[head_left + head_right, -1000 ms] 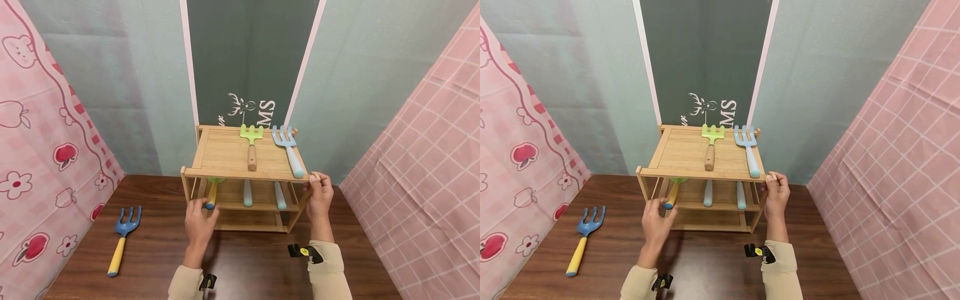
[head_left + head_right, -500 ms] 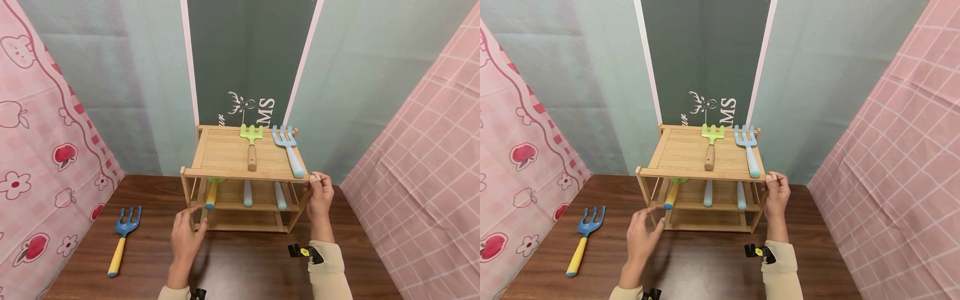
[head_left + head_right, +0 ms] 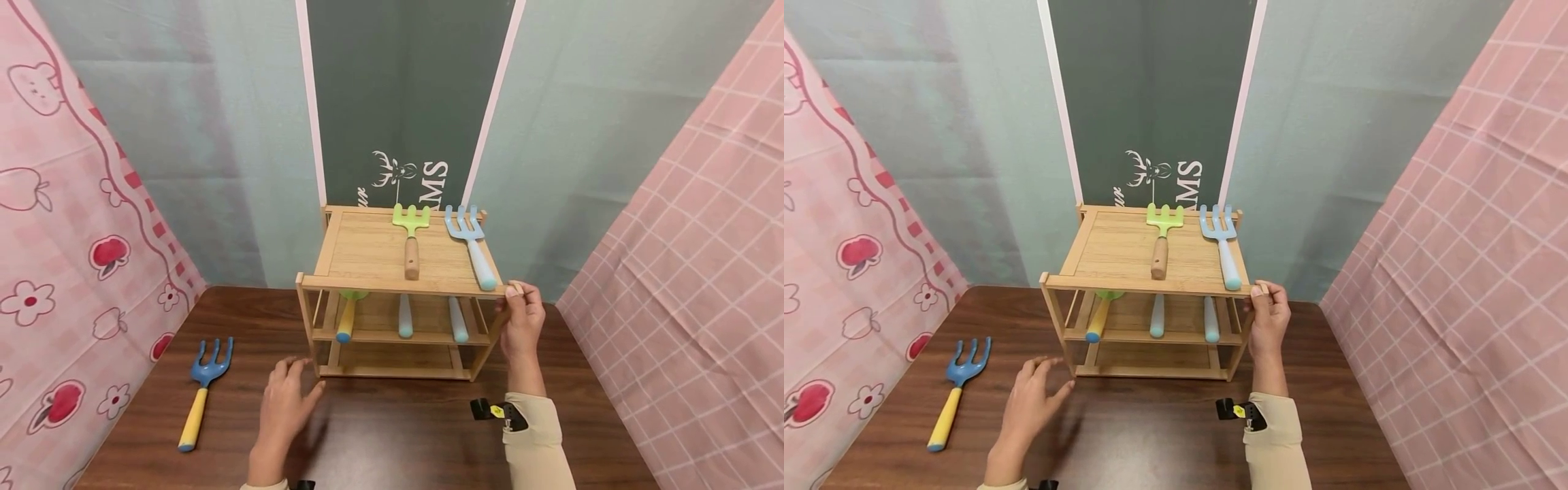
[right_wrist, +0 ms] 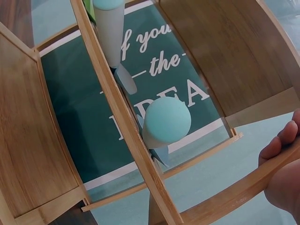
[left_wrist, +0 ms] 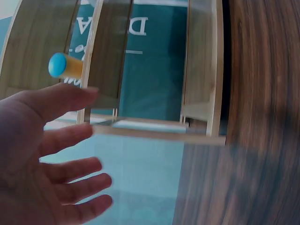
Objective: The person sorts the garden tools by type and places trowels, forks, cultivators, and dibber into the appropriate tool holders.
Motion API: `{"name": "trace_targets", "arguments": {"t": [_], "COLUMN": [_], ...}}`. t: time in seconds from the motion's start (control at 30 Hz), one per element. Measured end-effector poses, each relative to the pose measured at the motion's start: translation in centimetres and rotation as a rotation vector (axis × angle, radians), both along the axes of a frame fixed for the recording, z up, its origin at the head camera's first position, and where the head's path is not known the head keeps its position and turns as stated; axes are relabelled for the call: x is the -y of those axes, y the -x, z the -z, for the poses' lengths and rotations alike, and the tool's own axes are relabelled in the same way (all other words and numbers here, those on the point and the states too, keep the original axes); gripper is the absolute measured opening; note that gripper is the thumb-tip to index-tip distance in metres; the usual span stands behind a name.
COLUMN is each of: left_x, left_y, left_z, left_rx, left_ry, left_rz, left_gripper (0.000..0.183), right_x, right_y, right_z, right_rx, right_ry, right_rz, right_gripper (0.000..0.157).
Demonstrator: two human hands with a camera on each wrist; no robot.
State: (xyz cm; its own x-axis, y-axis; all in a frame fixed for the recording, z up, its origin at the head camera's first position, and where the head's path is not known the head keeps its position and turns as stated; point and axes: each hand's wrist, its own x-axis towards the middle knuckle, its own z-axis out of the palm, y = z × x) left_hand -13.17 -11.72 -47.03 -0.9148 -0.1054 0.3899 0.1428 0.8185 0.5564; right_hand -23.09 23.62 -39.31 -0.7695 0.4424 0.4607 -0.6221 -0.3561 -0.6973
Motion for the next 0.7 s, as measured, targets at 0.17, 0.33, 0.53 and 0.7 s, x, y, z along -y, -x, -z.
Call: {"name": "trace_targets", "arguments": {"t": [0.17,0.33,0.53,0.7], "left_x": [1.0,1.8,3.0,4.2], "left_y": [-0.7,-1.0,-1.1,-1.2], "left_z": [-0.2,-0.3,-0.1,0.3], "left_rx": [0.202,0.364,0.419,0.473], "left_ry": [0.088,0.089,0.095,0.107], "left_rz": [0.038,0.072,0.052,0.038], "left_gripper": [0.047,0.051,0.051,0.052], "right_x": [-0.1,-0.1,0.0,0.0], "right_y": [0.0,0.0,0.1,0.2], "right_z": [0.0,0.0,0.0,0.1], "right_rx": [0.004,-0.005,-0.019,-0.017], "right_ry": [-0.008,-0.008,0.000,0.009], "right_rz": [-0.001,-0.004,-0.013,-0.011], "right_gripper": [0.007,0.008,0.007,0.007]}}
